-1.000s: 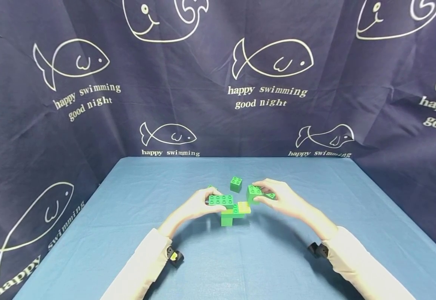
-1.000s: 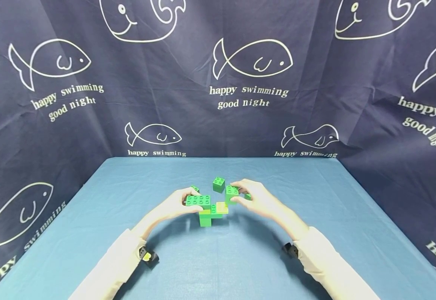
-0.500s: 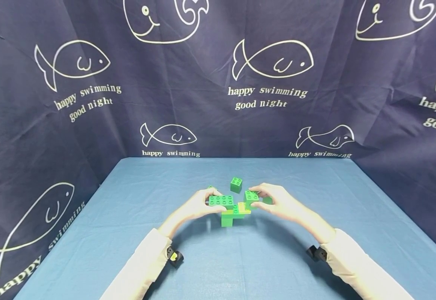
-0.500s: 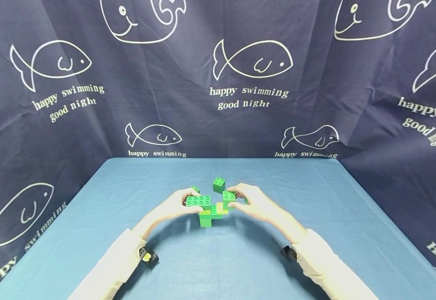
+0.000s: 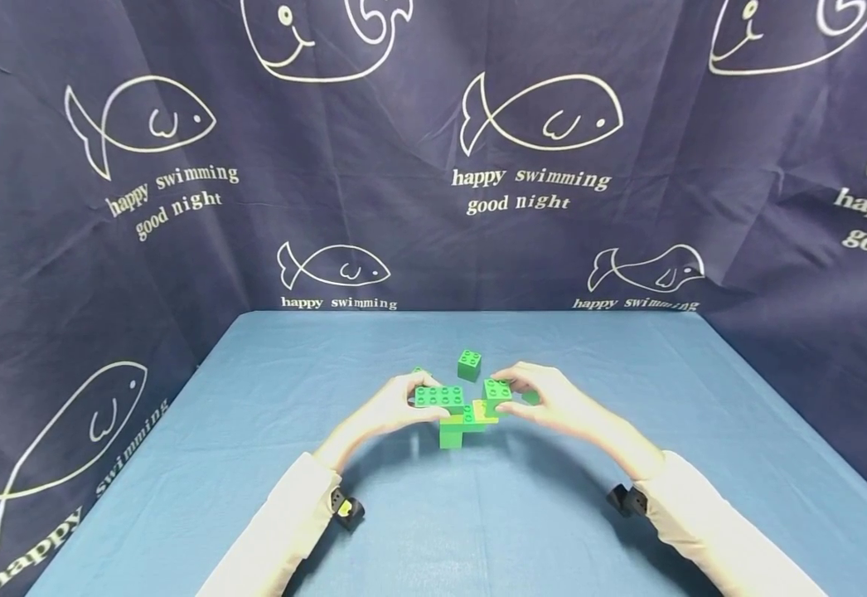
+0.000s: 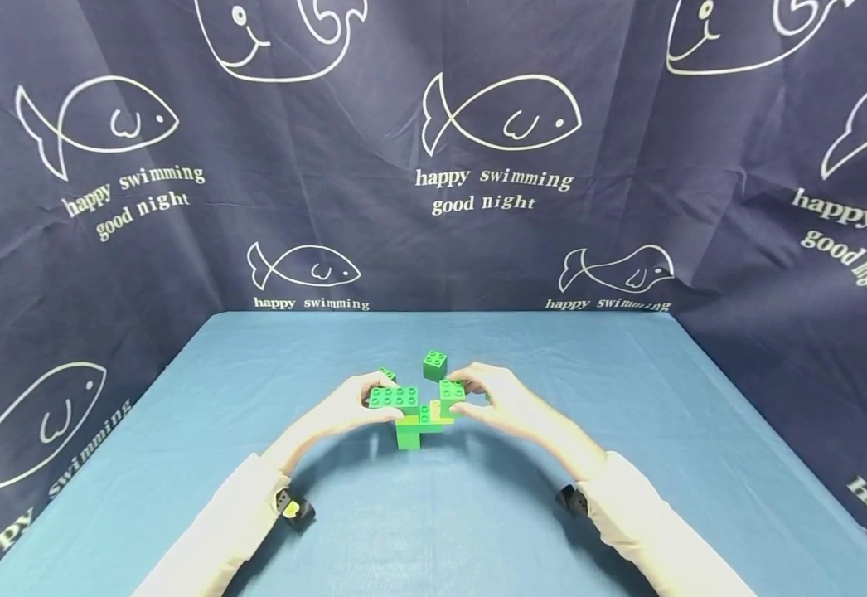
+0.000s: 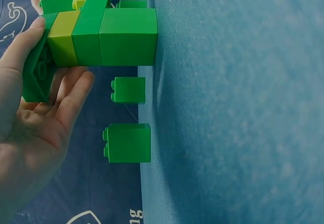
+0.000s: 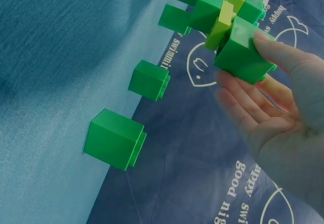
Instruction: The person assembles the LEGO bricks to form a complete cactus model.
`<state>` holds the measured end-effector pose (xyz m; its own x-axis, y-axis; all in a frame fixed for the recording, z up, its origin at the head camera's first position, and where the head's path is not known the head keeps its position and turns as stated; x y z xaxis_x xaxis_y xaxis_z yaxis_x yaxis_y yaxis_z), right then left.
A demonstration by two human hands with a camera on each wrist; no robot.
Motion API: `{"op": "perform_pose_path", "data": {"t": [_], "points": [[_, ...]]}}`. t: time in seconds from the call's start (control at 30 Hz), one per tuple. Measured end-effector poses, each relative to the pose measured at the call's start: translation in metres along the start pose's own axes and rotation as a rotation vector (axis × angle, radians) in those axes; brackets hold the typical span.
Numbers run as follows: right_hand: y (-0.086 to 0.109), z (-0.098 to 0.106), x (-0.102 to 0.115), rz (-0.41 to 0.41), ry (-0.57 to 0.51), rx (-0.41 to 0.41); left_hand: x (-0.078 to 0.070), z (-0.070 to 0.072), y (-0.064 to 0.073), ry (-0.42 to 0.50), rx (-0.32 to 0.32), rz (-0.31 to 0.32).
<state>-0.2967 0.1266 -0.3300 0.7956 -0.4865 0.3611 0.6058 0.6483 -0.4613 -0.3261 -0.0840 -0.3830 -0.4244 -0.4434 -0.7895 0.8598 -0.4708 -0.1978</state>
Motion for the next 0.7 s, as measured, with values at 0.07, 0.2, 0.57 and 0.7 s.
{"op": "perform_pose_path", "data": {"t": [0.07,0.2,0.57,0.7], "points": [[-0.0005,-0.0004,-0.0005,-0.003,-0.013,0.003,0.0005,0.0001,-0.0002,-0.001,-0.001,0.000],[-0.0011,-0.0004,-0.0019,-0.008,-0.023,-0.002,0.0008,0.0002,-0.0006,0.005,0.003,0.005],[-0.0022,-0.0021,-0.0050,-0.006,-0.120,-0.007,-0.0011,0.0002,-0.0006,0.007,0.004,0.002],[-0.0024,-0.0036,-0.0054,-0.011,-0.157,-0.003,-0.0011,-0.0004,-0.0001,0.008,0.004,0.002]]}}
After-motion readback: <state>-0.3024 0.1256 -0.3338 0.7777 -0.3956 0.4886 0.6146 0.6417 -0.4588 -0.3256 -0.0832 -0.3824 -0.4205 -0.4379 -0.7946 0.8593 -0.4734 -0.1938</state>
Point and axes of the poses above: each hand's wrist, its own y-axis away from the middle knuckle, its own z-axis out of the back of the hand, x = y × z, the point moved 6 cm from there along -y, towards the middle knuckle, and after that the axes turned 3 degrees about z, right-handed, at the moved point
